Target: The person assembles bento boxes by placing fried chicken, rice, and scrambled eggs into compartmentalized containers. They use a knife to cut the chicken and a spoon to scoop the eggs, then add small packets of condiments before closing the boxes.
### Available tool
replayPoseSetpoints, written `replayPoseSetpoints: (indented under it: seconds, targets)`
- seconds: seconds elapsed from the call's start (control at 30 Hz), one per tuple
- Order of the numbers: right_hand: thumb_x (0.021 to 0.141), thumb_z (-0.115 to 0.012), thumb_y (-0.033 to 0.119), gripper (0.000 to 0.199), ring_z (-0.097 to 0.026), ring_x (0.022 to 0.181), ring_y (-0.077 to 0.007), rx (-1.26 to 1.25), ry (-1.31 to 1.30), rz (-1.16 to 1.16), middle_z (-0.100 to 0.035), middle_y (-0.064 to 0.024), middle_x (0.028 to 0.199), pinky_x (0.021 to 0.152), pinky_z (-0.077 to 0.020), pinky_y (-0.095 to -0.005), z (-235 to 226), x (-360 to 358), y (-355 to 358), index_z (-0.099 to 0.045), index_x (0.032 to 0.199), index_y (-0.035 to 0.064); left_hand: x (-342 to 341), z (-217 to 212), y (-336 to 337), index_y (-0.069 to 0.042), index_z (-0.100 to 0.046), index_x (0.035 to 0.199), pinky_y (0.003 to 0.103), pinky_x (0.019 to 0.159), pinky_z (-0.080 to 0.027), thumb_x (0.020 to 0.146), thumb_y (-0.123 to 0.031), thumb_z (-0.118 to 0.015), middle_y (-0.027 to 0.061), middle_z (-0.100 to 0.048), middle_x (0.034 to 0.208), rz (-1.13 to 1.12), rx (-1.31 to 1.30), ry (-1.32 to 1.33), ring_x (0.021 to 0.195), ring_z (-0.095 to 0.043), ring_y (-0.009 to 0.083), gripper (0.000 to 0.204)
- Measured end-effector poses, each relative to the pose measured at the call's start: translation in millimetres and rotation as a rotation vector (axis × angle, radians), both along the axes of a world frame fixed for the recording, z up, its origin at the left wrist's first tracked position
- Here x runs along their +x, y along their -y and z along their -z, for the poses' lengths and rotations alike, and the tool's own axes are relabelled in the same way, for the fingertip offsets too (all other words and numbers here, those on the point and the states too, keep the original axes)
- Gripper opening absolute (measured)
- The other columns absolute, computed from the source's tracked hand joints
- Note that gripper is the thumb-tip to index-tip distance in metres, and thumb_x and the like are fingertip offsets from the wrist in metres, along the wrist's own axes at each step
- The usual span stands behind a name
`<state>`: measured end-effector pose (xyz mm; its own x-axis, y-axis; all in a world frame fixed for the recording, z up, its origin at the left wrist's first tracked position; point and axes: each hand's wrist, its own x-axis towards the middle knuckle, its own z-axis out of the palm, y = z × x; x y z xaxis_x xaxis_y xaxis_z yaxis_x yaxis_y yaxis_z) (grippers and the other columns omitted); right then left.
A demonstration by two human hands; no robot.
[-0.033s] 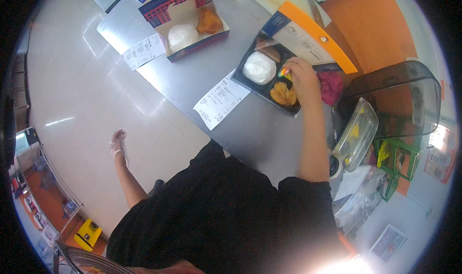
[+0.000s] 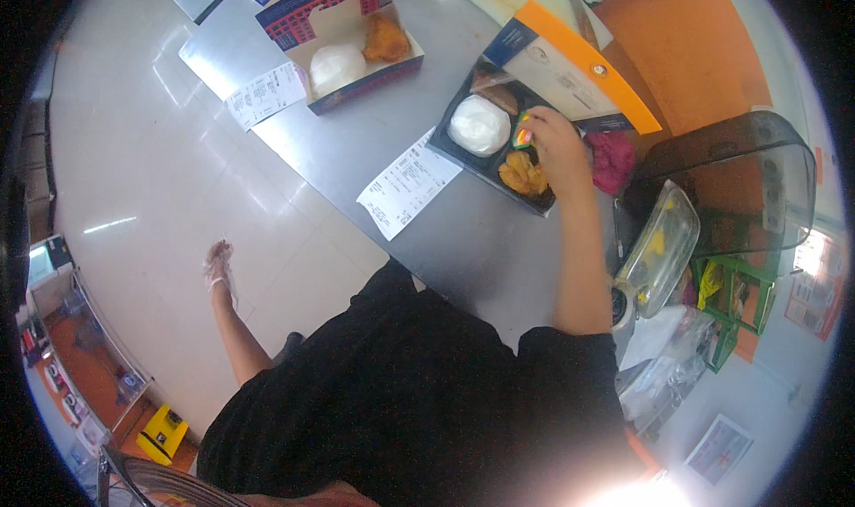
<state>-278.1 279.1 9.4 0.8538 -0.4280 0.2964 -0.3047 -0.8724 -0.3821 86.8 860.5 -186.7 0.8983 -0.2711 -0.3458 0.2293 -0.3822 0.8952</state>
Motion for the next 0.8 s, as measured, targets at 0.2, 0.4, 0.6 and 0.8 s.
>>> replayPoseSetpoints:
  seconds: [0.2, 0.4, 0.6, 0.8]
  targets:
    - [0.074, -0.058, -0.006, 0.024, -0.058, 0.104, -0.0312, 0.045, -0.155, -0.041, -0.061, -0.0135, 0.109, 0.090, -0.0467, -0.0357, 14, 9, -1, -0.061, 0.096, 0.0003, -4, -20, 15, -0.001, -0.059, 0.116, 0.032, 0.098, -0.042, 0.086, -0.004, -0.049, 0.0102, -0.063, 0.110, 0.052, 0.141, 0.010, 0.105, -0.058, 0.0208, 0.032]
    - [0.075, -0.060, -0.003, 0.035, -0.056, 0.106, -0.0321, 0.051, -0.015, 0.040, -0.060, -0.0149, 0.108, 0.090, -0.0451, -0.0382, 4, -12, -13, -0.055, 0.110, 0.0025, -21, -65, 60, -0.001, -0.061, 0.114, 0.031, 0.096, -0.043, 0.088, -0.005, -0.050, 0.0097, -0.065, 0.107, 0.104, 0.316, 0.026, 0.103, -0.059, 0.0197, 0.028]
    - [0.088, -0.055, 0.009, 0.041, -0.062, 0.079, -0.0340, 0.483, -0.107, 0.891, -0.064, -0.0193, 0.090, 0.072, -0.0475, -0.0421, 24, -71, -40, -0.040, 0.126, 0.0038, -31, -103, 95, 0.000, -0.061, 0.113, 0.030, 0.095, -0.044, 0.086, -0.004, -0.053, 0.0096, -0.065, 0.109, 0.086, 0.282, 0.045, 0.103, -0.060, 0.0195, 0.029]
    - [0.092, -0.051, 0.015, 0.041, -0.061, 0.066, -0.0368, 0.429, 0.104, 0.796, -0.062, -0.0196, 0.075, 0.067, -0.0469, -0.0437, 71, -82, -50, -0.037, 0.129, 0.0048, -27, -132, 132, -0.002, -0.061, 0.112, 0.030, 0.095, -0.043, 0.087, -0.003, -0.049, 0.0087, -0.065, 0.108, 0.265, 0.364, 0.218, 0.104, -0.059, 0.0190, 0.028]
